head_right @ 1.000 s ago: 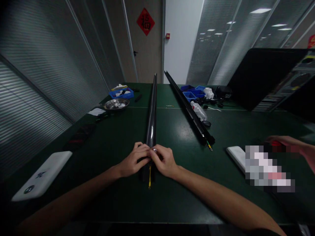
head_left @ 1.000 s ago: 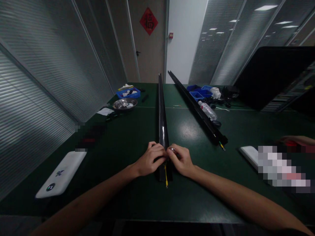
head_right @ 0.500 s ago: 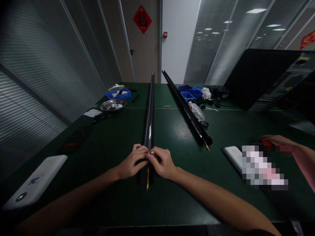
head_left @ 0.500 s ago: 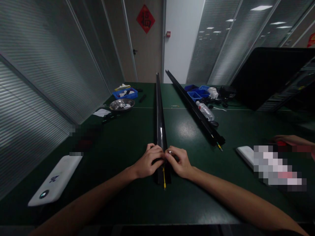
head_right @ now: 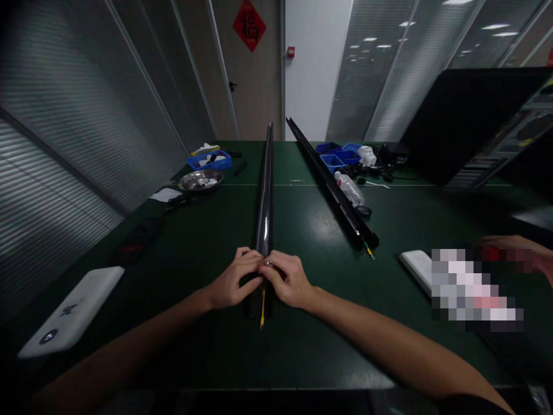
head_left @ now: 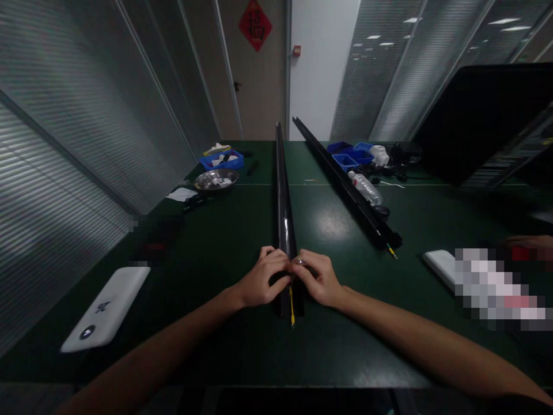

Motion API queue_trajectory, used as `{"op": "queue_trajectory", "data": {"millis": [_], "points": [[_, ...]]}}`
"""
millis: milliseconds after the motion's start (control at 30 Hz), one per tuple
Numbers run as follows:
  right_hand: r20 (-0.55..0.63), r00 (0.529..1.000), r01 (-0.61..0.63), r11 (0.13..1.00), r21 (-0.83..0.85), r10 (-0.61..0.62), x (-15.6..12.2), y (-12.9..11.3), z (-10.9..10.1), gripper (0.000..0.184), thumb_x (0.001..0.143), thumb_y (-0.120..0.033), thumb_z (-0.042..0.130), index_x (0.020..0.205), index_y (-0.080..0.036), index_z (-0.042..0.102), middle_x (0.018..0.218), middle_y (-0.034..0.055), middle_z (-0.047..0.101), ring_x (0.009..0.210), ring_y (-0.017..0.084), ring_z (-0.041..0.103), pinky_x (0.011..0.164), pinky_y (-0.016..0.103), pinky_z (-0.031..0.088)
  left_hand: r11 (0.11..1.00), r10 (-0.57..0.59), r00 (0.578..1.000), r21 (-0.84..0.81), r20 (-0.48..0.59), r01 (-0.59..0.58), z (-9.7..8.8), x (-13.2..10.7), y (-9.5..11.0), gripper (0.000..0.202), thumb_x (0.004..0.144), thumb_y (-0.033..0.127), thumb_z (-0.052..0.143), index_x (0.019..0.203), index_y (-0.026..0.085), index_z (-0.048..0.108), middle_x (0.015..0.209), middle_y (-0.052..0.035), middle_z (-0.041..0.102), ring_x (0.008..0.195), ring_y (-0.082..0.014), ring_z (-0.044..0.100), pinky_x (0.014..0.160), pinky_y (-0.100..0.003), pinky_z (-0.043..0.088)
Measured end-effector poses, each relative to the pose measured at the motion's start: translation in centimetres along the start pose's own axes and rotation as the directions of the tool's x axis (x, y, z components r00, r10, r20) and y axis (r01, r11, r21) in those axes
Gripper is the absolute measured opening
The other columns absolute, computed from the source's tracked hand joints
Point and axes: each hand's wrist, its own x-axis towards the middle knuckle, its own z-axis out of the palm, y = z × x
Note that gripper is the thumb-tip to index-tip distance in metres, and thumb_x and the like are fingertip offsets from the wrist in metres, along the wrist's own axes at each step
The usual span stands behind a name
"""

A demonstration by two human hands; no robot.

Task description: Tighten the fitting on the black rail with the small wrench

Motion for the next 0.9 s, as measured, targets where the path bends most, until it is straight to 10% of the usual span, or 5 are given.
{"op": "queue_trajectory", "data": {"millis": [900], "points": [[-0.106,0.994,-0.010,0.992,-0.124,-0.003,-0.13,-0.22,0.44,0.024,0.101,-0.026,0.052,0.080,-0.018,0.060,0.070,0.0005,0.056,0.059,0.013,0.053,0.059,0.026,0.041,0.999,-0.015,1.000,0.052,-0.010,0.015,-0.06,0.02,0.30,0.018,0.091,0.015,0.049,0.101,0.019,0.063,0.101,-0.0055,0.067,0.105,-0.0241,0.057,0.104,-0.045,0.029]]}}
